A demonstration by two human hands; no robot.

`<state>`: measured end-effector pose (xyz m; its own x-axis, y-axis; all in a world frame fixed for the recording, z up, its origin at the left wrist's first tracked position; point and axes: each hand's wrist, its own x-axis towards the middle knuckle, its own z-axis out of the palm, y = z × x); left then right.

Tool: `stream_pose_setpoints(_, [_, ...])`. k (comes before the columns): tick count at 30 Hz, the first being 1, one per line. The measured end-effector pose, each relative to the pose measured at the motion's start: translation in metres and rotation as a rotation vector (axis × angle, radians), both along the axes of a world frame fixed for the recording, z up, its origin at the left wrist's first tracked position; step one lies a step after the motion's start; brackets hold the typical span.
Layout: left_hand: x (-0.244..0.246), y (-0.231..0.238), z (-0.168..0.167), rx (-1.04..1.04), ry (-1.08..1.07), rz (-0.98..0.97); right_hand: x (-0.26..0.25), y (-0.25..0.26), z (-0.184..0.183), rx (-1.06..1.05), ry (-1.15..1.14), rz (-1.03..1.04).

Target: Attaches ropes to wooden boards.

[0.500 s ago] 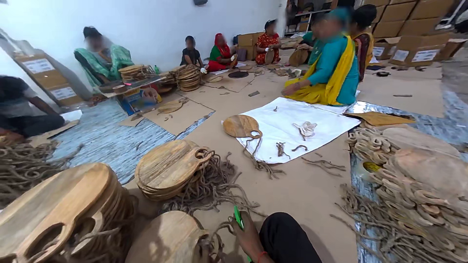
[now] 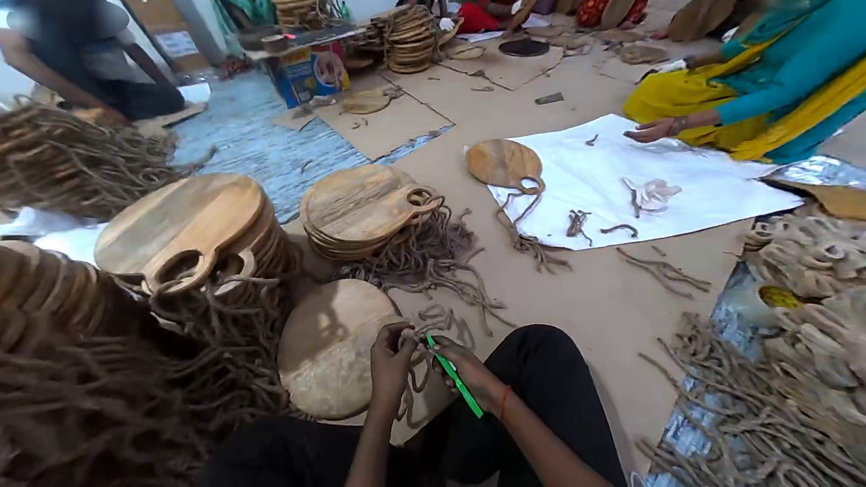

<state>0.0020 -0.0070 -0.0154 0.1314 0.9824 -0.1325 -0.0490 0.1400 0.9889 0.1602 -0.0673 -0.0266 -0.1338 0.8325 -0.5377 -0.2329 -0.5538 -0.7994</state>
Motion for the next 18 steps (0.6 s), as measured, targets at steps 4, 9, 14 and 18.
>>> stream_pose_setpoints(4, [0.002,-0.001,-0.004,-0.075,-0.021,-0.043,-0.001,0.002,0.002,0.040,-0.008,-0.076])
stream_pose_setpoints(9, [0.007,-0.006,-0.007,-0.015,-0.011,-0.101,-0.009,0.003,0.001,0.096,0.084,-0.149])
stream_pose_setpoints(14, [0.012,-0.011,-0.006,-0.012,-0.061,-0.149,-0.014,0.001,0.004,0.073,0.086,-0.122])
stream_pose_setpoints(18, [0.008,-0.017,-0.003,-0.018,-0.087,-0.159,-0.021,-0.006,0.010,0.032,0.028,-0.104])
